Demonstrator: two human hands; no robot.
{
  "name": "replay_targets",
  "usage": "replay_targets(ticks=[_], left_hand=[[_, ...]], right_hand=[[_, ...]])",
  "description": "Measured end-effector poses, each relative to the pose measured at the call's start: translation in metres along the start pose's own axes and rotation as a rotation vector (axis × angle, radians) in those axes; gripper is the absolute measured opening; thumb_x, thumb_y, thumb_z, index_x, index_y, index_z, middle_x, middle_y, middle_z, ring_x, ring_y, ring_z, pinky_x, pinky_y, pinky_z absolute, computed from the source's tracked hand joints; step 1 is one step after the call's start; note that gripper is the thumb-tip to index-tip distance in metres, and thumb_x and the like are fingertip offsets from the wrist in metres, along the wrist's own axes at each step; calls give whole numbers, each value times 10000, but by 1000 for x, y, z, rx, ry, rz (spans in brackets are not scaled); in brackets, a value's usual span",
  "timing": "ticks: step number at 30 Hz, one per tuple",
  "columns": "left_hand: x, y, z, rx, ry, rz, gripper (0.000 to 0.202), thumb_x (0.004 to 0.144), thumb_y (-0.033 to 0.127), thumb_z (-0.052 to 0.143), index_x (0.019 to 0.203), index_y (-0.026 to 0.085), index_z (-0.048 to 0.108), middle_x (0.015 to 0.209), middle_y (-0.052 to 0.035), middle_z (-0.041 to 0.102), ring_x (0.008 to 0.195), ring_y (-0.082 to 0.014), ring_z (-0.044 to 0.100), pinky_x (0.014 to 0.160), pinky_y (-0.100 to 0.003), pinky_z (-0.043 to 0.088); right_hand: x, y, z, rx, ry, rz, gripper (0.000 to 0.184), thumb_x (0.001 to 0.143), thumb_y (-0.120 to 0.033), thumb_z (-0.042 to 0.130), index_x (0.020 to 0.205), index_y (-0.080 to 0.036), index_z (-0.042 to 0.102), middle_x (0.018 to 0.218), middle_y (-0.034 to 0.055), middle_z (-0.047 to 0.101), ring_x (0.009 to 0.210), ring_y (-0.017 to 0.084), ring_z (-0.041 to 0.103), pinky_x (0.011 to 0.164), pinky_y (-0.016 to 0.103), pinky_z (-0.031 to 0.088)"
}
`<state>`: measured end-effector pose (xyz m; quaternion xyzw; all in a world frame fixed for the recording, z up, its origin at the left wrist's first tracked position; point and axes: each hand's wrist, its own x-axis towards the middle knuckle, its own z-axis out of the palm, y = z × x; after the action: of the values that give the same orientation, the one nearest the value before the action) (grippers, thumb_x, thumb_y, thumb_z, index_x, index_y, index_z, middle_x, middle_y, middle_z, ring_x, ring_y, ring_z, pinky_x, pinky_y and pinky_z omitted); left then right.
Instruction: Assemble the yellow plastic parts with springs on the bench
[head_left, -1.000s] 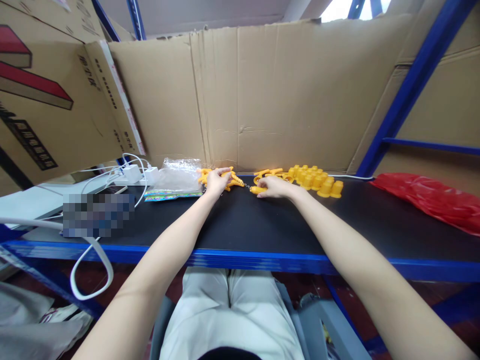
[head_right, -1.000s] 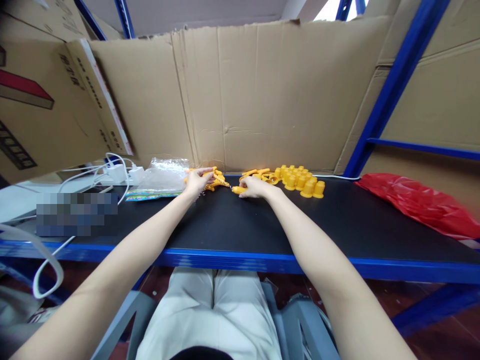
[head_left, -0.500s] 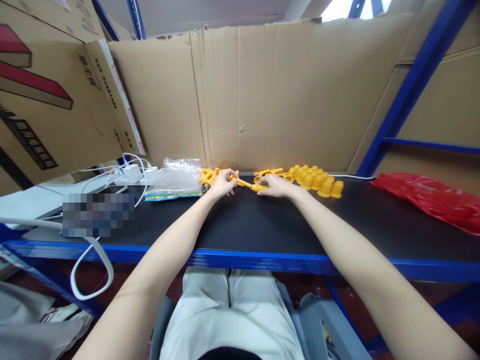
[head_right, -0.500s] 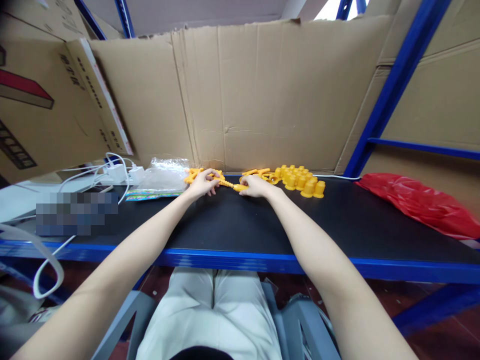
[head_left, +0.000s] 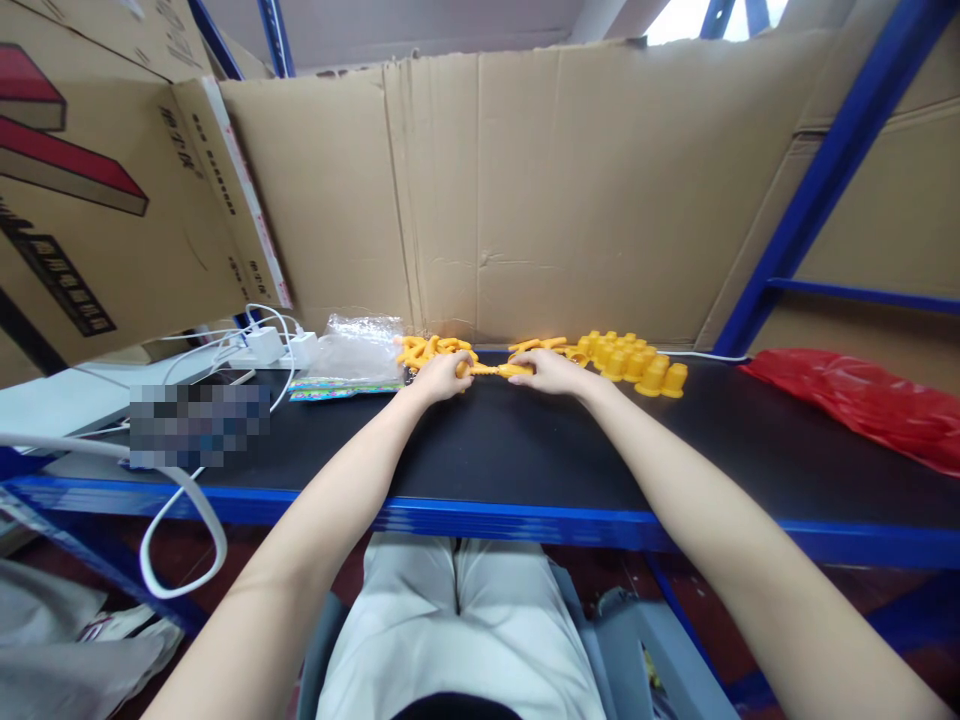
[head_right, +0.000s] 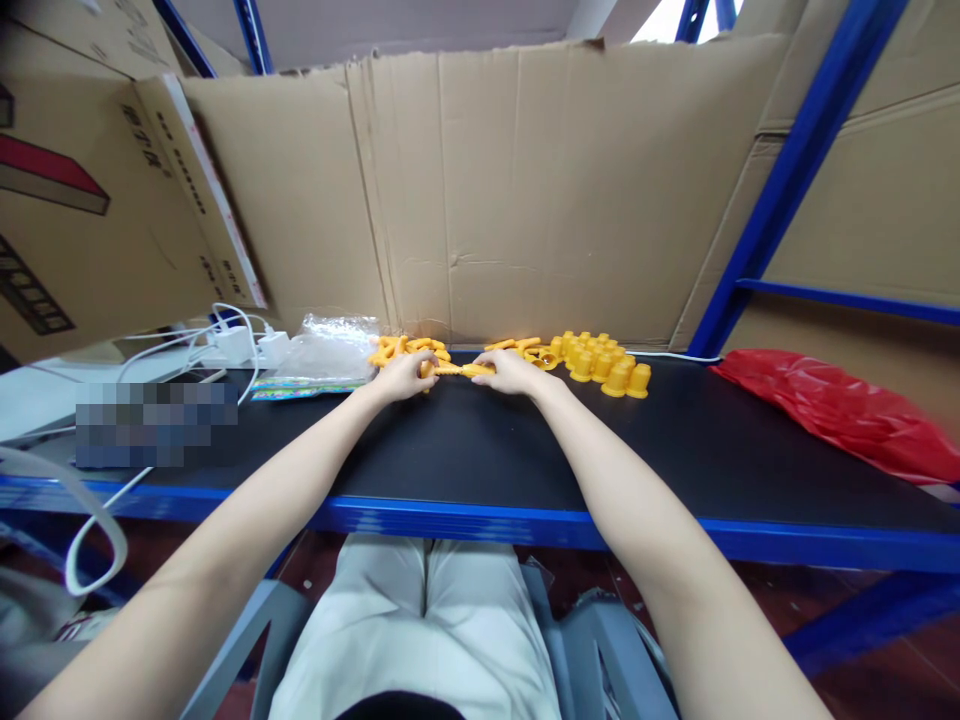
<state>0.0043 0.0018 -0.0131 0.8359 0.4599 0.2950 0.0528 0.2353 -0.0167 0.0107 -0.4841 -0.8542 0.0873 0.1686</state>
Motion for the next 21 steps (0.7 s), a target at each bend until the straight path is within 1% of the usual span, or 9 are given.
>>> replay_targets(ticks=[2, 4, 6, 9, 11, 13, 16, 19, 21], left_hand=[[0, -1, 0, -20, -5, -15, 216, 710, 215, 625, 926, 221, 623, 686, -12, 575, 741, -217, 581, 809, -364, 455], [0, -2, 0, -46, -3, -19, 215, 698, 212, 642, 912, 223, 628, 662, -4, 561, 741, -219, 582, 814, -365, 453], [1, -4, 1, -56, -1, -11, 209, 693, 215, 653, 900, 225, 629, 653, 0, 555, 750, -220, 585, 820, -363, 451], [2, -7, 3, -35, -7, -5, 190, 710, 228, 645, 898, 224, 625, 662, -1, 558, 765, -219, 589, 821, -361, 451], [3, -9, 4, -22, -12, -4, 185, 725, 238, 637, 908, 220, 620, 671, -2, 560, 775, -217, 591, 828, -360, 448], [3, -9, 5, -14, -9, 2, 200, 734, 251, 636, 930, 213, 616, 690, -4, 566, 794, -217, 591, 838, -360, 443], [2, -7, 3, 4, -4, 14, 242, 746, 280, 635, 974, 203, 611, 737, -9, 584, 828, -215, 588, 837, -352, 441], [1, -4, 1, 37, -16, 6, 270, 757, 299, 630, 1006, 197, 604, 780, -12, 600, 846, -207, 585, 822, -338, 445], [2, -2, 1, 55, -24, 0, 278, 760, 296, 630, 1017, 193, 602, 796, -15, 607, 853, -205, 585, 820, -333, 446]], right_hand=[[0, -1, 0, 36, -11, -48, 284, 845, -272, 564, 1098, -171, 644, 1035, 71, 674, 895, 191, 604, 784, 280, 440], [0, -1, -1, 58, -14, -57, 306, 842, -259, 573, 1132, -187, 639, 1073, 68, 665, 917, 190, 601, 808, 285, 446], [0, 0, -2, 62, -16, -7, 367, 820, -269, 612, 1180, -197, 621, 1077, 72, 659, 912, 192, 603, 812, 296, 458], [0, 3, -4, 87, -13, 81, 512, 761, -250, 683, 1251, -162, 566, 1035, 92, 657, 884, 188, 612, 807, 306, 477], [0, 8, -4, 176, 0, 102, 526, 745, -207, 692, 1247, -139, 547, 1037, 100, 652, 882, 173, 622, 817, 297, 484], [1, 14, -3, 340, -7, 106, 444, 781, -193, 658, 1207, -135, 545, 1024, 100, 657, 862, 151, 640, 815, 279, 493], [2, 20, 2, 610, -69, 137, 276, 903, -288, 524, 1132, -133, 532, 889, 90, 684, 744, 134, 665, 729, 258, 520], [4, 22, 8, 761, -86, 222, 339, 966, -416, 360, 1072, -131, 511, 714, 76, 681, 583, 134, 649, 578, 234, 513], [4, 23, 10, 807, -100, 259, 379, 966, -461, 323, 1065, -139, 496, 682, 73, 682, 543, 136, 639, 532, 228, 503]])
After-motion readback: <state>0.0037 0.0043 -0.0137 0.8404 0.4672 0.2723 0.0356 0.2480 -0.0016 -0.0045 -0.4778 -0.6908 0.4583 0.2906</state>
